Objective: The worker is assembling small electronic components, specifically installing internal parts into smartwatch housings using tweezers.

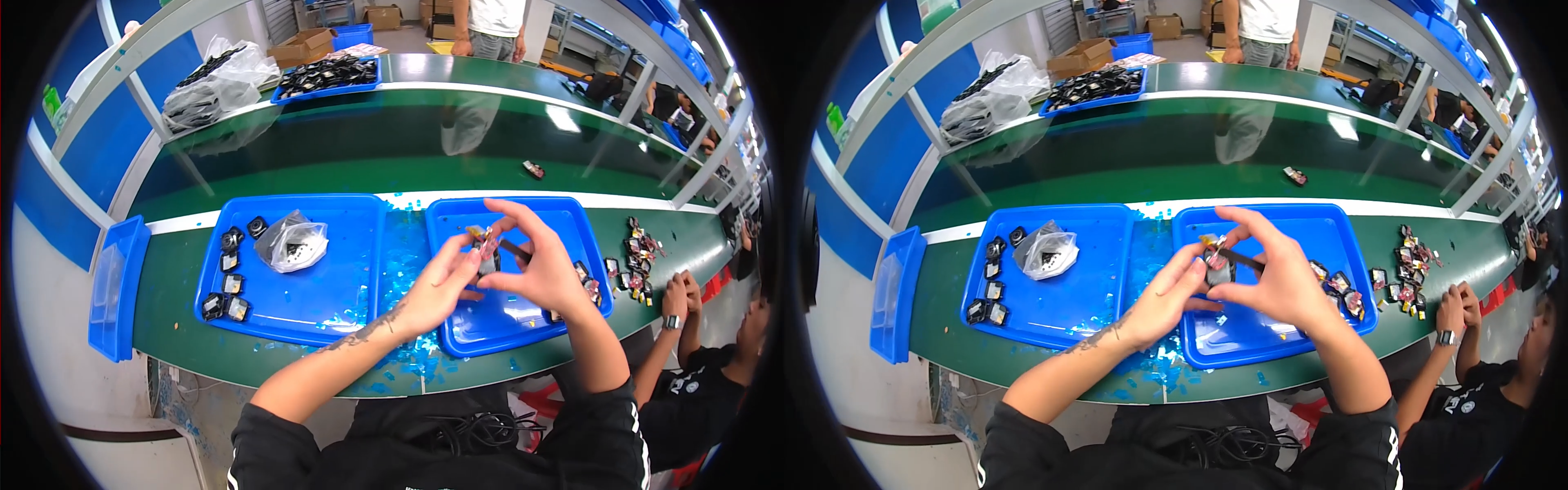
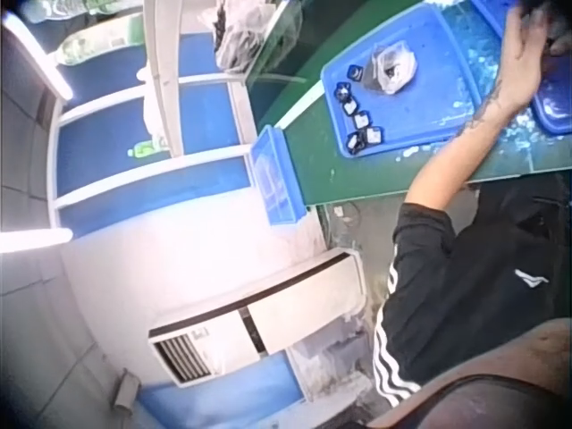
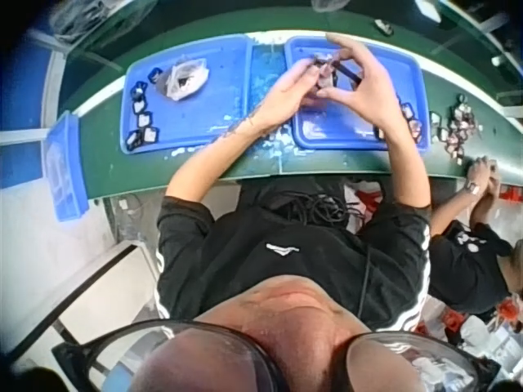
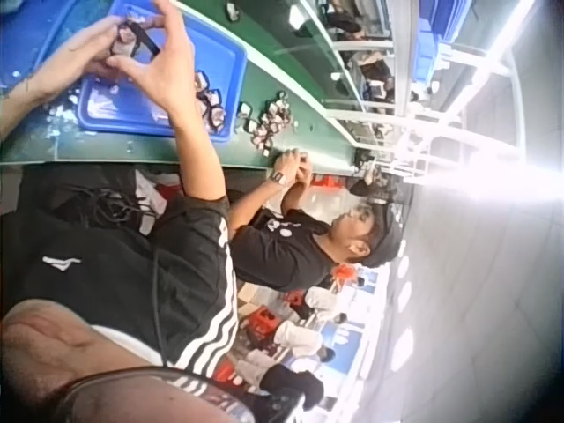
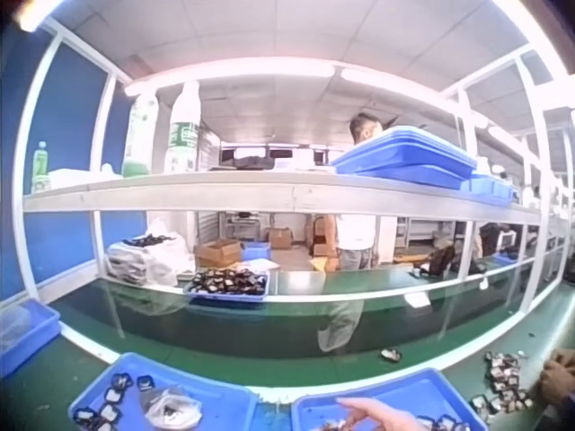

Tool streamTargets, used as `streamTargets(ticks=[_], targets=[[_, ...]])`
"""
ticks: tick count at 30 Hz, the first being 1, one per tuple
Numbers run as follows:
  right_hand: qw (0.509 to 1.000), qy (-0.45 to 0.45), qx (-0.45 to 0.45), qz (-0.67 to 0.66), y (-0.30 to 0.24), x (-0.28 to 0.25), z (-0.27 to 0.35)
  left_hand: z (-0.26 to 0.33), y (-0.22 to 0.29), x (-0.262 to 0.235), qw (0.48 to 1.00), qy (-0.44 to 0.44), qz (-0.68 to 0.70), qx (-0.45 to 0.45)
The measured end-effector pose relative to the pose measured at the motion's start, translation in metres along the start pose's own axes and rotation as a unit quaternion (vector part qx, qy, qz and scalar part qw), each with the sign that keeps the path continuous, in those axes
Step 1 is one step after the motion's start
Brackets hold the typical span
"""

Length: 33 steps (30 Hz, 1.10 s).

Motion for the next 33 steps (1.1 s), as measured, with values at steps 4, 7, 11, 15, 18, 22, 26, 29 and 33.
streamTargets(ticks=[4, 7, 11, 15, 18, 22, 26, 29, 33], targets=[[0.997, 0.010, -0.005, -0.081, -0.017, 0.024, 0.009, 0.010, -0.004, 0.000, 0.997, 0.032, 0.038, 0.059], [0.986, 0.047, 0.034, -0.155, 0.001, 0.027, 0.021, 0.015, -0.007, -0.005, 0.990, 0.086, 0.099, 0.042], [0.948, 0.064, 0.094, -0.299, 0.023, 0.040, 0.024, 0.019, -0.001, -0.005, 0.988, 0.077, 0.094, 0.094], [0.973, 0.097, 0.038, -0.205, 0.021, 0.040, 0.026, 0.023, -0.001, -0.007, 0.986, 0.105, 0.054, 0.116], [0.976, 0.124, 0.020, -0.179, 0.014, 0.038, 0.028, 0.024, -0.004, -0.007, 0.991, 0.082, 0.035, 0.101], [0.985, 0.108, -0.030, -0.131, -0.004, 0.033, 0.027, 0.020, -0.004, -0.007, 0.994, 0.058, 0.057, 0.070], [0.988, 0.113, -0.010, -0.105, -0.002, 0.031, 0.025, 0.016, -0.006, -0.008, 0.995, 0.046, 0.032, 0.084], [0.989, 0.121, -0.051, -0.070, -0.006, 0.031, 0.027, 0.020, -0.006, -0.006, 0.995, 0.052, 0.034, 0.080], [0.989, 0.117, -0.083, -0.049, -0.015, 0.033, 0.029, 0.023, -0.009, -0.003, 0.992, 0.086, 0.084, 0.032]])
Point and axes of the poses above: each hand's wrist, its own z-axis away from the middle knuckle, its own x-axis out of the palm, y = z × x, the point moved 6 cm from there along -z, towards the middle knuckle, and after that the axes turned 4 degrees about x, right-handed, at the moved point
